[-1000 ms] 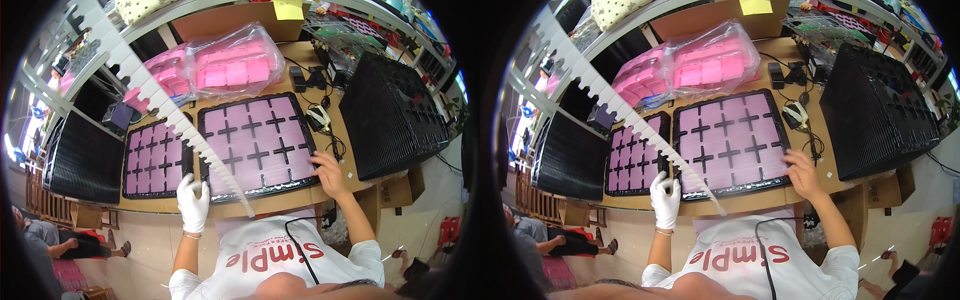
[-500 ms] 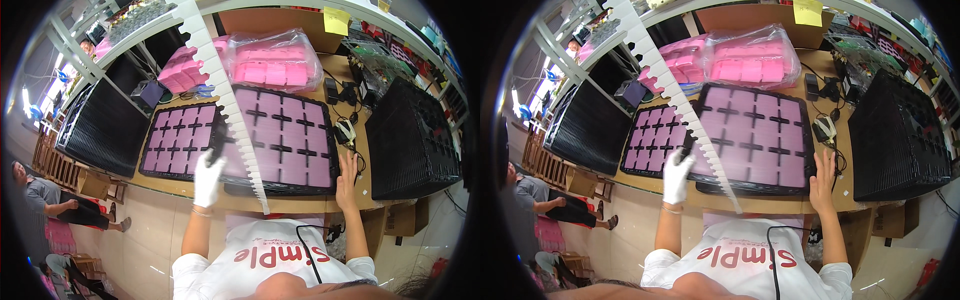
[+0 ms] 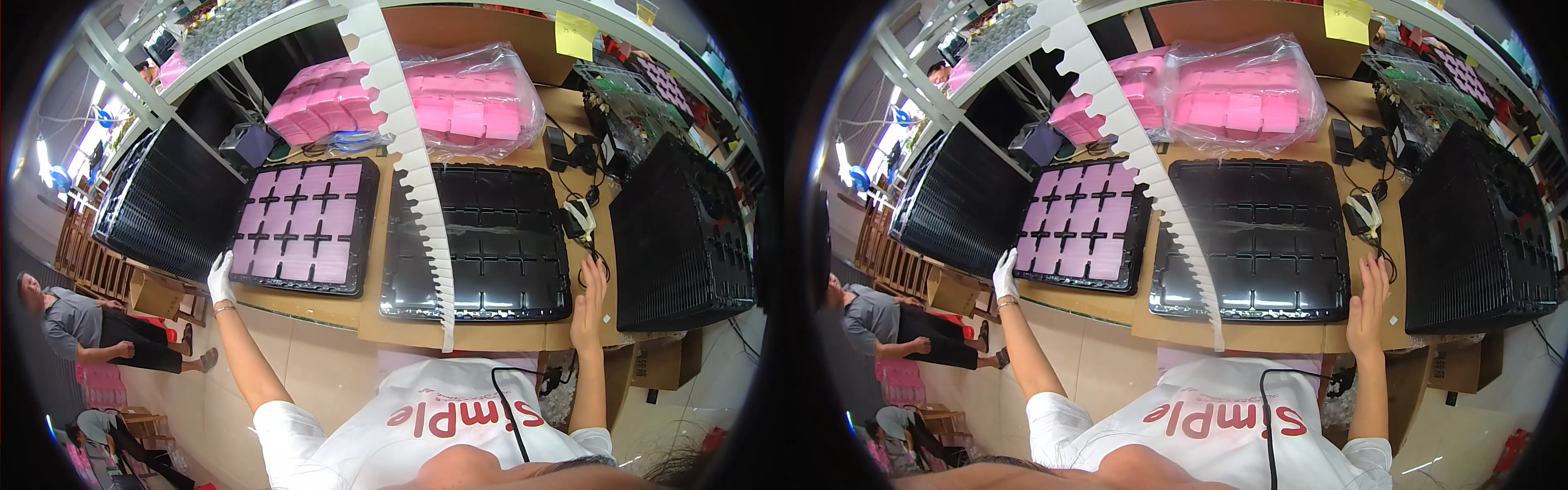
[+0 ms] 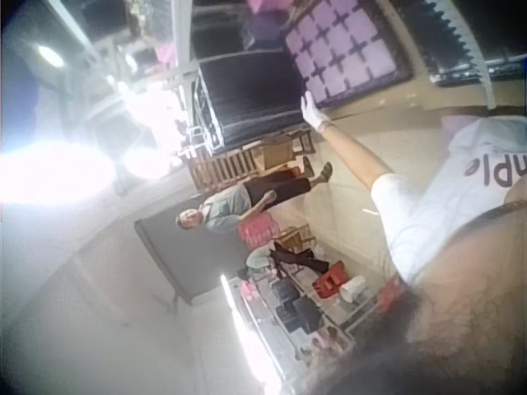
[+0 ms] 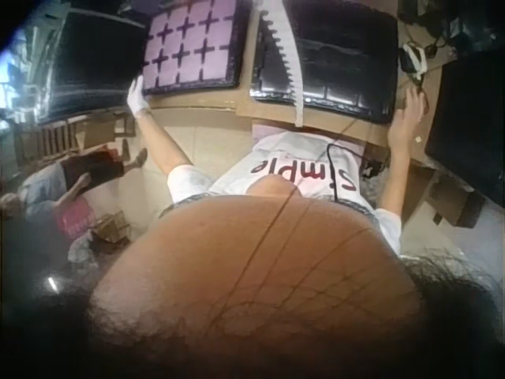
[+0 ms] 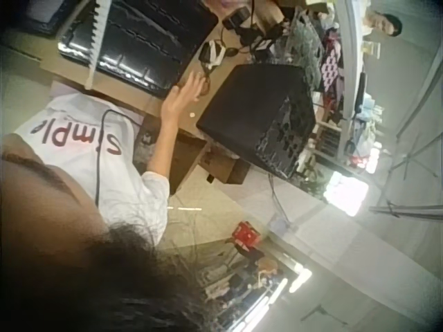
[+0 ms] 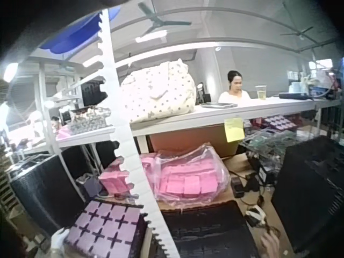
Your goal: The person places a black plastic tray on a table and applies a strip of white adhesive tape to its surface. They then pick up a pink plastic insert and place it into the tray, pressing it down to secure it. This process is repeated for multiple trays, with the person consistently applying tape and inserting the pink components.
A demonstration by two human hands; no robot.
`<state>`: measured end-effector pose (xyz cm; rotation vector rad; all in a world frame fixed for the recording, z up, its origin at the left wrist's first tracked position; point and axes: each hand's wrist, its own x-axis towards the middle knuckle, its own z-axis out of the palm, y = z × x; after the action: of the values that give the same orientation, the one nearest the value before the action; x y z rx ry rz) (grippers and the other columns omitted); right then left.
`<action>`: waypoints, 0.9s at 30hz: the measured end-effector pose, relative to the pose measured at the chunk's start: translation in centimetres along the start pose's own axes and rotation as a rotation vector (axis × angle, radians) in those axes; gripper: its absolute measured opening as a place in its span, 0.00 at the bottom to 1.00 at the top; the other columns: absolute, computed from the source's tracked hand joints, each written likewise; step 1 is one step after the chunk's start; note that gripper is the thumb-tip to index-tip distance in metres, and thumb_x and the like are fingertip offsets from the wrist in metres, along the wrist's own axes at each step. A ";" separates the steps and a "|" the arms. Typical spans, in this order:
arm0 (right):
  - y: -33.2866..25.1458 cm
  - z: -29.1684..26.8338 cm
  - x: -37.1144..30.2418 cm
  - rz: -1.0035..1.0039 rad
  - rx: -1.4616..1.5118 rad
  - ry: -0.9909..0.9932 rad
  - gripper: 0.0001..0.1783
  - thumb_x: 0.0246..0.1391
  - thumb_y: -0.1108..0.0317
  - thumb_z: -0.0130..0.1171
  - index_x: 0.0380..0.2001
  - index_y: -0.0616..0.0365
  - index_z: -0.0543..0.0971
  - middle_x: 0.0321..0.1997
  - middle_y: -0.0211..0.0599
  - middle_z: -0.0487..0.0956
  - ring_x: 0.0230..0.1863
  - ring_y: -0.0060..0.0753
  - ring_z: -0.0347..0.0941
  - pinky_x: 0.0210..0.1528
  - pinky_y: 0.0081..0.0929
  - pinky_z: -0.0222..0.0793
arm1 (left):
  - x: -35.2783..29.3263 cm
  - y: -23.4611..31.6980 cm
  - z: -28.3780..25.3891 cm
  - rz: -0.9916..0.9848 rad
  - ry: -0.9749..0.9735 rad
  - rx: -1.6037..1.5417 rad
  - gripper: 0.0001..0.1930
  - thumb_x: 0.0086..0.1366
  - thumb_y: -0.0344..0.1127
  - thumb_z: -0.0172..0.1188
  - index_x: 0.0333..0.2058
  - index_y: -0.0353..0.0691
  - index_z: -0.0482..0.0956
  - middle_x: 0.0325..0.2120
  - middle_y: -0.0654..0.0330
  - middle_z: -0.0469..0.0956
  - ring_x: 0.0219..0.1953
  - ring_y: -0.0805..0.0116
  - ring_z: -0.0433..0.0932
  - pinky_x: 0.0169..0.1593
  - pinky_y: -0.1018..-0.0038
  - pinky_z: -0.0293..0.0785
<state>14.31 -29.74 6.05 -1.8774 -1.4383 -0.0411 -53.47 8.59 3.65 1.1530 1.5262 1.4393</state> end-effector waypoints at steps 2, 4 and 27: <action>-0.8 -0.1 0.2 -0.020 -0.007 -0.005 0.33 0.70 0.50 0.31 0.65 0.65 0.62 0.71 0.51 0.59 0.75 0.55 0.45 0.73 0.49 0.38 | 0.2 0.2 0.5 0.026 0.091 0.865 0.31 0.54 0.42 0.72 0.55 0.36 0.76 0.46 0.50 0.81 0.50 0.63 0.78 0.59 0.71 0.69; -1.6 -0.3 0.7 -0.036 -0.007 0.001 0.33 0.69 0.50 0.32 0.65 0.65 0.62 0.71 0.51 0.59 0.74 0.55 0.45 0.72 0.50 0.38 | -2.8 1.1 4.8 0.602 0.428 1.334 0.24 0.52 0.46 0.70 0.45 0.39 0.81 0.43 0.47 0.78 0.51 0.47 0.74 0.56 0.59 0.71; -6.0 2.7 2.5 -0.218 0.241 -0.134 0.26 0.67 0.53 0.41 0.53 0.62 0.76 0.64 0.50 0.67 0.71 0.58 0.52 0.69 0.50 0.48 | -21.9 4.5 21.3 0.836 -0.562 1.175 0.32 0.65 0.41 0.54 0.65 0.38 0.60 0.63 0.38 0.60 0.66 0.44 0.60 0.66 0.46 0.55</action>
<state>9.14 -25.69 8.48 -1.5479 -1.6561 0.1489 -25.73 -4.96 4.34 2.8336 1.4792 0.3531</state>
